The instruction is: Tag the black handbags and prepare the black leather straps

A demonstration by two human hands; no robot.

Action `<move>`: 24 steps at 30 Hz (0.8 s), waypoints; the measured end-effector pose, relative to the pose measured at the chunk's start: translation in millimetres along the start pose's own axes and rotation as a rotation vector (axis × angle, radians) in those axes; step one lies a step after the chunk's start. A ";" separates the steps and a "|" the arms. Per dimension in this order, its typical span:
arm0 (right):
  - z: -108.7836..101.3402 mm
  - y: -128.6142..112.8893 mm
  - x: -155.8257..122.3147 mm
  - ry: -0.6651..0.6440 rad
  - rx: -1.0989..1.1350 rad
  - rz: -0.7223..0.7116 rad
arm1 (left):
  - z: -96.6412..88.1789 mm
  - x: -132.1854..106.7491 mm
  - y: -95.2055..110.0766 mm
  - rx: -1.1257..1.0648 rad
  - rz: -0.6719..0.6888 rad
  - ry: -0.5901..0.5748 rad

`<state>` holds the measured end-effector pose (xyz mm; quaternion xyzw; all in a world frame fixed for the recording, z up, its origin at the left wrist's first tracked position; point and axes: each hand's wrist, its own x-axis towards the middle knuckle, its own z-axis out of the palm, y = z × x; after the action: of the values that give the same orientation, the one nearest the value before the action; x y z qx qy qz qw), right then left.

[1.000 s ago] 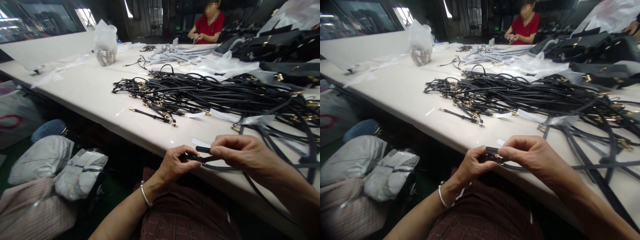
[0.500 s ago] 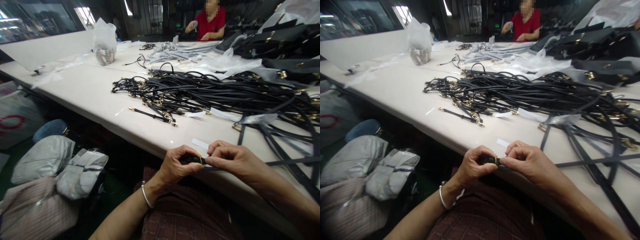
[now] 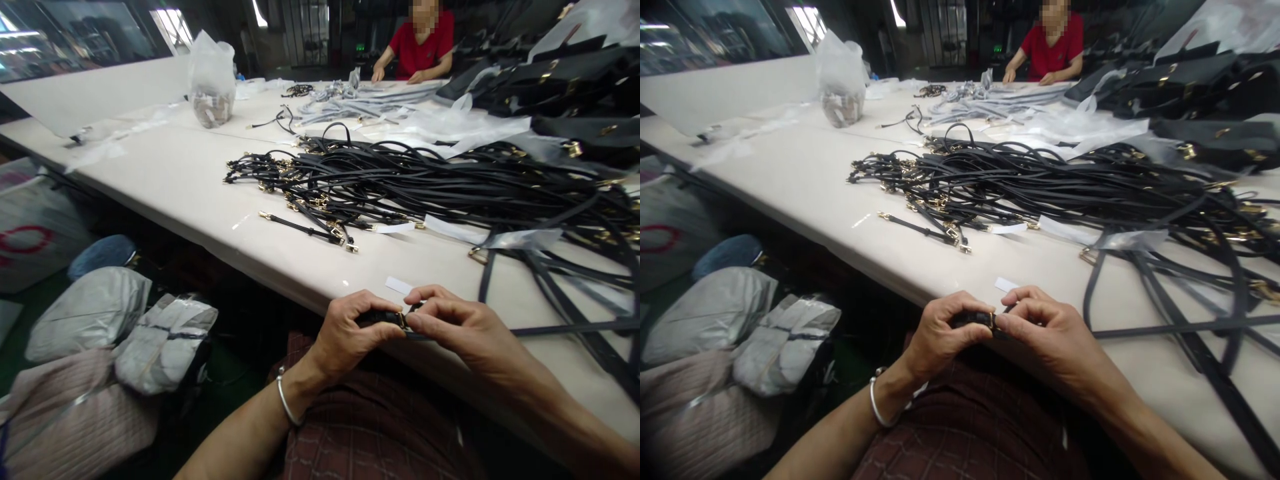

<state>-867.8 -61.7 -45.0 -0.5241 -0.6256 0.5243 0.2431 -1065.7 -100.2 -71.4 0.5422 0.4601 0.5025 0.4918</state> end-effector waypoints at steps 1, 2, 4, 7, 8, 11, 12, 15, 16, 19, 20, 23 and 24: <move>0.8 -0.5 0.1 -0.006 -0.004 -0.002 | -0.1 0.3 0.7 0.010 0.011 -0.003; 1.7 -0.5 0.3 -0.006 -0.007 -0.004 | 0.0 0.8 1.0 0.022 0.018 -0.013; 3.9 1.0 0.9 -0.003 -0.015 -0.012 | 0.6 1.5 0.4 0.045 0.026 -0.052; 6.2 3.9 1.4 0.008 -0.037 -0.051 | 1.8 1.0 -3.1 0.055 0.016 -0.096; 6.1 4.0 1.3 0.006 -0.048 -0.066 | 2.0 0.3 -4.7 0.044 0.004 -0.098; 1.7 0.7 -0.1 -0.027 -0.091 -0.084 | 1.6 -2.9 -9.6 -0.062 -0.073 -0.069; -0.7 -0.8 -0.5 -0.028 -0.112 -0.083 | 1.2 -3.8 -11.1 -0.115 -0.101 -0.055; -7.0 -3.2 -0.7 0.027 -0.203 -0.110 | 0.5 -5.4 -14.2 -0.208 -0.158 -0.040; -7.8 -2.9 -0.2 0.046 -0.233 -0.132 | 0.6 -5.6 -14.7 -0.207 -0.163 -0.040; -5.3 0.3 1.6 0.022 -0.279 -0.186 | 1.8 -5.9 -14.1 -0.185 -0.150 -0.022; -3.5 1.1 2.1 0.016 -0.279 -0.187 | 2.2 -6.0 -13.6 -0.187 -0.137 -0.008; 1.4 0.3 1.7 -0.020 -0.212 -0.154 | 1.7 -5.8 -12.5 -0.191 -0.103 0.011; 2.2 -0.9 1.1 -0.040 -0.165 -0.146 | 1.1 -5.4 -12.6 -0.203 -0.098 0.004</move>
<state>-870.5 -61.5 -45.1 -0.4851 -0.7078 0.4621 0.2242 -1065.1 -104.4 -84.4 0.4654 0.4338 0.5228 0.5674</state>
